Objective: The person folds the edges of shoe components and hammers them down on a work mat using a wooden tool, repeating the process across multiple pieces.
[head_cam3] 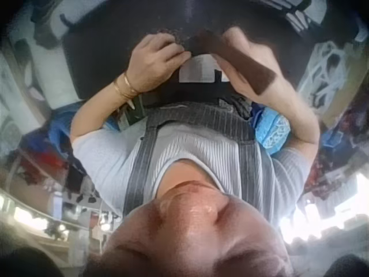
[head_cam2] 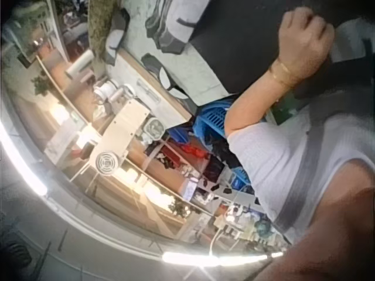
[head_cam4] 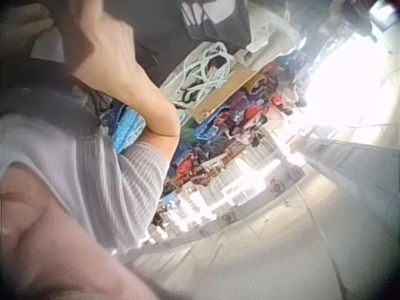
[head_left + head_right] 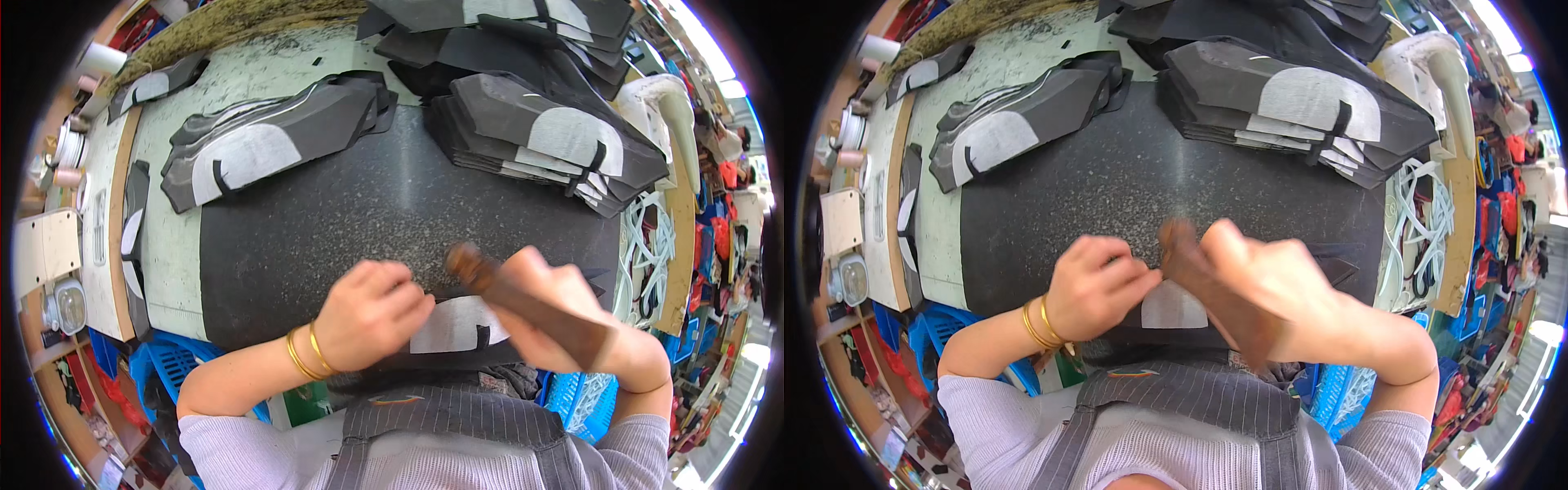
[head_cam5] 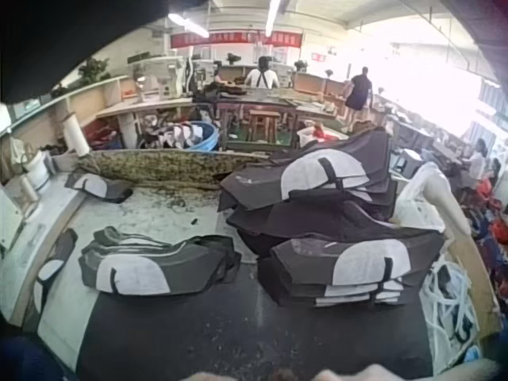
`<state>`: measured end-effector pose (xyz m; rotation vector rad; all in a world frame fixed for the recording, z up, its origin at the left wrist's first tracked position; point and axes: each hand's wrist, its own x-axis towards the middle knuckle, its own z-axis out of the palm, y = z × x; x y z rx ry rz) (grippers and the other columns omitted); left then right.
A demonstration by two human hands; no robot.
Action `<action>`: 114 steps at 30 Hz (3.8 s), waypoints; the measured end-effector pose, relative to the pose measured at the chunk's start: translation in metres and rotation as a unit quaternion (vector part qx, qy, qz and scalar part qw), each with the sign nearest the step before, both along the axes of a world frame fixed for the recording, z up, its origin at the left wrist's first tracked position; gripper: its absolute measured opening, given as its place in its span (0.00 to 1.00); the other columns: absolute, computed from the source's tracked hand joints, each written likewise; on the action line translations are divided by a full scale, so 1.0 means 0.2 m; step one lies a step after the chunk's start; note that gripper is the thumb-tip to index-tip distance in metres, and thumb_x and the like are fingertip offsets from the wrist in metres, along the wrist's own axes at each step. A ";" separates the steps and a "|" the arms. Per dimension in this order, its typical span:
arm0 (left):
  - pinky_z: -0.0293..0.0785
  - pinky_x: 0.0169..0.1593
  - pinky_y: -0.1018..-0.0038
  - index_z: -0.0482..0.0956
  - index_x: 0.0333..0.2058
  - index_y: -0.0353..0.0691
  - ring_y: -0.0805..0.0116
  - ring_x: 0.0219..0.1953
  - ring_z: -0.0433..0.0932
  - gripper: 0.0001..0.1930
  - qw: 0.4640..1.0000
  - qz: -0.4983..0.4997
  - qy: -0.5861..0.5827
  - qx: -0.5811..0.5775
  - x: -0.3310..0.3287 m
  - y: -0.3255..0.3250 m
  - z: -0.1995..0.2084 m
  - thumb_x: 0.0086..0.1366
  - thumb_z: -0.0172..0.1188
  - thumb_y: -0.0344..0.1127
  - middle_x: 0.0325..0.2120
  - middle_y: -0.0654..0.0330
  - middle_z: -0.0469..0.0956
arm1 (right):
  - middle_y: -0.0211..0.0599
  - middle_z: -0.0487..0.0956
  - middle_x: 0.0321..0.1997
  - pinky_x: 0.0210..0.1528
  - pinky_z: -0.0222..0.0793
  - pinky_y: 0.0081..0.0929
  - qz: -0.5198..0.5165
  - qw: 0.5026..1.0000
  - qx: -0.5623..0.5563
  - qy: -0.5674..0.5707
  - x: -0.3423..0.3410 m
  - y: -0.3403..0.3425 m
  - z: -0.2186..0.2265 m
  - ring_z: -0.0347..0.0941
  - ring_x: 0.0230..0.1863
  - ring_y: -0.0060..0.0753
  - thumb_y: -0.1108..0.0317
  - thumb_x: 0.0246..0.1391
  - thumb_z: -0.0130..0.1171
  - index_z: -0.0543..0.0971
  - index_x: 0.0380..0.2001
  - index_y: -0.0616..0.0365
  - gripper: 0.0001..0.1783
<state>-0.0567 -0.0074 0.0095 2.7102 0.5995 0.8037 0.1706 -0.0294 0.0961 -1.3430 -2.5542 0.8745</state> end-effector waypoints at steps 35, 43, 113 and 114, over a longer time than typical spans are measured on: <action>0.68 0.36 0.72 0.81 0.30 0.42 0.67 0.37 0.74 0.13 0.997 0.068 -0.012 -0.018 -0.28 0.01 -0.04 0.43 0.68 0.37 0.32 0.66 0.77 | 0.46 0.69 0.35 0.17 0.69 0.32 0.100 0.993 -0.044 0.035 -0.28 0.11 -0.06 0.72 0.20 0.42 0.75 0.45 0.56 0.69 0.50 0.62 0.25; 0.67 0.36 0.70 0.82 0.30 0.43 0.65 0.35 0.71 0.13 0.977 0.144 -0.036 -0.153 -0.29 -0.04 -0.05 0.41 0.70 0.35 0.29 0.68 0.76 | 0.44 0.69 0.14 0.15 0.66 0.38 0.004 0.986 -0.134 0.099 -0.26 0.04 -0.21 0.73 0.16 0.51 0.73 0.50 0.54 0.62 0.31 0.64 0.11; 0.68 0.41 0.69 0.79 0.29 0.42 0.61 0.37 0.72 0.10 0.981 0.161 -0.030 0.109 -0.27 0.48 -0.08 0.47 0.67 0.34 0.31 0.66 0.77 | 0.53 0.76 0.32 0.37 0.68 0.37 -0.002 0.989 0.069 0.133 -0.42 0.80 -0.37 0.75 0.36 0.51 0.69 0.55 0.54 0.70 0.41 0.64 0.13; 0.68 0.41 0.69 0.79 0.29 0.42 0.61 0.37 0.72 0.10 0.980 0.174 -0.032 0.095 -0.31 0.47 -0.05 0.47 0.67 0.34 0.31 0.66 0.77 | 0.55 0.74 0.32 0.37 0.68 0.40 0.015 0.995 0.081 0.058 -0.45 0.83 -0.40 0.73 0.36 0.56 0.69 0.55 0.52 0.70 0.42 0.65 0.14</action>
